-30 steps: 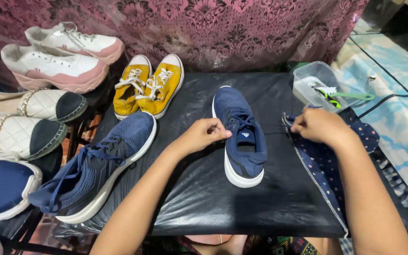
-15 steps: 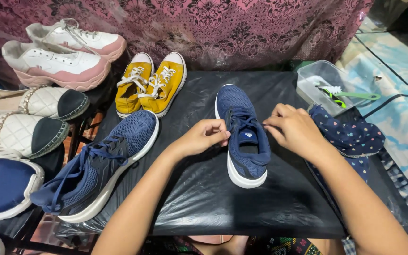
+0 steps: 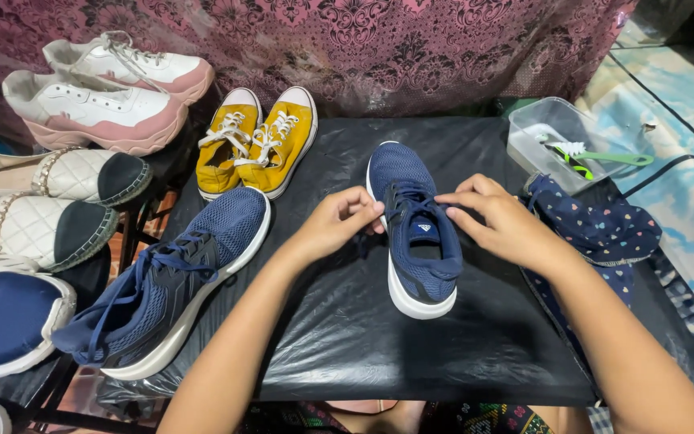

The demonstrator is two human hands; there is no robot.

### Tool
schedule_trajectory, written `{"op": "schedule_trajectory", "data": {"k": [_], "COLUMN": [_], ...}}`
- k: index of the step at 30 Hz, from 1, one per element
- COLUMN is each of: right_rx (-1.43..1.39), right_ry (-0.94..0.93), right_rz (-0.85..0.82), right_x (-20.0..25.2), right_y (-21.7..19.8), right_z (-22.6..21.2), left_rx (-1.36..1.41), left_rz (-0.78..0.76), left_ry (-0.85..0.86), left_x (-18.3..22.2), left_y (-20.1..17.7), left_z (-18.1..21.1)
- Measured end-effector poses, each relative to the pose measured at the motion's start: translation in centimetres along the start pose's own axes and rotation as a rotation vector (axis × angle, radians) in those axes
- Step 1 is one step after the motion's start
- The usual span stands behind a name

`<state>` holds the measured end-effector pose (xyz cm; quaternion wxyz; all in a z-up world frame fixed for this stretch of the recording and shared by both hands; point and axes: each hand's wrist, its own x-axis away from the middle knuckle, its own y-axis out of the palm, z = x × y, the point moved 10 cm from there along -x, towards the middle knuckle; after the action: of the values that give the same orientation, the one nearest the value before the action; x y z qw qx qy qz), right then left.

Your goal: The person adjusts the laces on a blue sneaker and then proceeds to fold a blue patterned cleaning cloth on a black surface.

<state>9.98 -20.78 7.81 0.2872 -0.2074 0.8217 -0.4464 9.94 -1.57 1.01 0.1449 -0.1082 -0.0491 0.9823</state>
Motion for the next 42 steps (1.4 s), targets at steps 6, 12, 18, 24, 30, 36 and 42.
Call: {"op": "schedule_trajectory", "data": {"k": [6,12,18,24,30,36,42], "right_rx": [-0.051,-0.386,-0.064,0.673,0.866,0.114,-0.058], "right_ry": [0.109,0.297,0.019,-0.313,-0.454,-0.066,0.013], "right_rz": [0.016,-0.028,0.139,0.501,0.585,0.177,0.076], "right_x": [-0.2,-0.2,-0.8,1.4,1.8,0.2,0.1], "right_y": [0.5,4.4,-0.2,-0.2,0.8,-0.1,0.3], "right_z": [2.4,9.6,3.7,-0.7,-2.5,0.6,1.8], "left_rx": [-0.640,-0.838,-1.083,-0.929,-0.631,-0.546,-0.490], "left_rz": [0.226,0.012,-0.167,-0.259,-0.414,-0.414,-0.356], "left_ry": [0.227,0.163,-0.085,-0.149,-0.174,-0.247,-0.245], "left_x": [1.4,-2.0,-6.7,-8.5,-11.0,-9.9,-11.3], "left_y": [0.7,2.1,3.1,4.1,3.5,2.9,3.7], "left_z": [4.5,7.0,3.6,1.4,-4.9,-2.3,-4.6]}}
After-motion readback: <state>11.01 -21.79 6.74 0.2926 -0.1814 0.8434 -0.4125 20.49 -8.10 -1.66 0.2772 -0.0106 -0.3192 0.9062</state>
